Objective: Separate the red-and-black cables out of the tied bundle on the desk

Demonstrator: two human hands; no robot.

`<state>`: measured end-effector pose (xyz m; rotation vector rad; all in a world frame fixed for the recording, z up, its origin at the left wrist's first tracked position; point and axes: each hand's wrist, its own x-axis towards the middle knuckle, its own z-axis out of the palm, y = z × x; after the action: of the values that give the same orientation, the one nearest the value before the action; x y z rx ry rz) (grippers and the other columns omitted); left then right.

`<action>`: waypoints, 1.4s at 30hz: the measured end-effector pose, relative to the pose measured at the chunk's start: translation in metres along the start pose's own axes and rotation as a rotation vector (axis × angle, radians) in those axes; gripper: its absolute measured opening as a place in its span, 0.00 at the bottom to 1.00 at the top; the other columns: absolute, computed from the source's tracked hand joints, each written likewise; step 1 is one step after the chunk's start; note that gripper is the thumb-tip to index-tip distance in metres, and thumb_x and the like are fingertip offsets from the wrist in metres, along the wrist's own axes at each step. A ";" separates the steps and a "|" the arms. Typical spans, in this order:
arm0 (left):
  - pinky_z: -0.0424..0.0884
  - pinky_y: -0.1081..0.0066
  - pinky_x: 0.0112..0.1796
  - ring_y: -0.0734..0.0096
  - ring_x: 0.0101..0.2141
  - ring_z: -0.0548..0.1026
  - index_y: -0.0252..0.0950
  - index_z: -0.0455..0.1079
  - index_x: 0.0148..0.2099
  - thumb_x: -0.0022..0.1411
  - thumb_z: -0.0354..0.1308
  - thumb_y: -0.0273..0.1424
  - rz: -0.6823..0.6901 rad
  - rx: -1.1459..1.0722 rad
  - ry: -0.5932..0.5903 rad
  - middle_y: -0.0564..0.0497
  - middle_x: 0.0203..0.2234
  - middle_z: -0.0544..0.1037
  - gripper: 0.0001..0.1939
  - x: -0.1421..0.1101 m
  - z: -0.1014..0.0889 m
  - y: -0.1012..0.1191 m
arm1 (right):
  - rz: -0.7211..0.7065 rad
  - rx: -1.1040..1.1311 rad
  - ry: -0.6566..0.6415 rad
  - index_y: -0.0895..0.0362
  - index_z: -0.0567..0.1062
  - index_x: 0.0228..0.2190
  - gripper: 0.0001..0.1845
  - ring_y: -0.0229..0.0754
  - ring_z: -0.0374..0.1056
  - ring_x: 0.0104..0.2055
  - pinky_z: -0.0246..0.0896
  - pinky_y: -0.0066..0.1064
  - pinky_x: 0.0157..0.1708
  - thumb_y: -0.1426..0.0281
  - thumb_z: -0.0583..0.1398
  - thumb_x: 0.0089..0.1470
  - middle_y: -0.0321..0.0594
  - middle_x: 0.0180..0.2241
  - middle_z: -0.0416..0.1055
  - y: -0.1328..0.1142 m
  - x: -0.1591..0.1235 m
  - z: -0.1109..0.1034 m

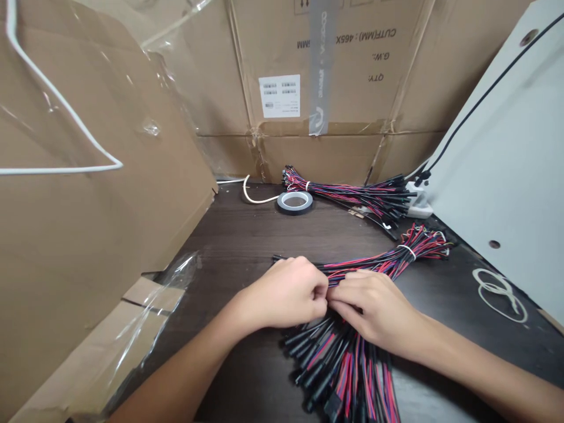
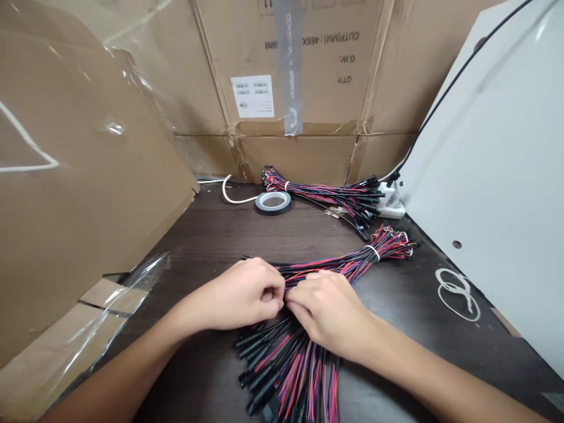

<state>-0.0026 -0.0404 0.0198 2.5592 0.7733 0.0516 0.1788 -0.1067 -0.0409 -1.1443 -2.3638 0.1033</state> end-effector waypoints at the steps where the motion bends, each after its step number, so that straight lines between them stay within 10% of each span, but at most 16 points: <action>1: 0.59 0.73 0.28 0.72 0.24 0.68 0.36 0.70 0.24 0.52 0.53 0.23 -0.010 -0.052 0.027 0.55 0.20 0.74 0.08 0.000 -0.002 -0.003 | -0.017 -0.001 -0.021 0.57 0.74 0.27 0.13 0.37 0.61 0.26 0.47 0.33 0.30 0.74 0.53 0.61 0.35 0.24 0.72 0.000 0.000 -0.002; 6: 0.59 0.74 0.28 0.73 0.25 0.68 0.36 0.72 0.27 0.57 0.54 0.25 -0.141 -0.097 0.192 0.55 0.22 0.74 0.08 0.002 -0.007 -0.013 | -0.146 -0.016 -0.091 0.57 0.76 0.31 0.14 0.38 0.59 0.25 0.48 0.33 0.29 0.76 0.51 0.60 0.36 0.22 0.67 0.002 0.002 -0.013; 16: 0.59 0.72 0.30 0.71 0.30 0.69 0.36 0.70 0.29 0.53 0.59 0.24 -0.088 0.049 0.064 0.55 0.27 0.73 0.03 -0.001 -0.009 -0.009 | 0.006 0.053 0.174 0.59 0.76 0.35 0.12 0.36 0.68 0.27 0.60 0.28 0.30 0.79 0.53 0.58 0.37 0.27 0.75 0.003 0.002 -0.005; 42: 0.63 0.77 0.28 0.76 0.27 0.66 0.32 0.72 0.34 0.42 0.50 0.12 -0.060 -0.368 -0.049 0.57 0.25 0.71 0.18 -0.007 -0.027 -0.020 | 0.189 0.160 0.183 0.59 0.74 0.31 0.12 0.36 0.65 0.29 0.58 0.27 0.30 0.79 0.51 0.56 0.38 0.28 0.70 0.007 0.005 -0.014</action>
<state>-0.0232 -0.0180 0.0356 2.1814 0.7444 0.1018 0.1883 -0.1006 -0.0288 -1.2412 -2.0460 0.2380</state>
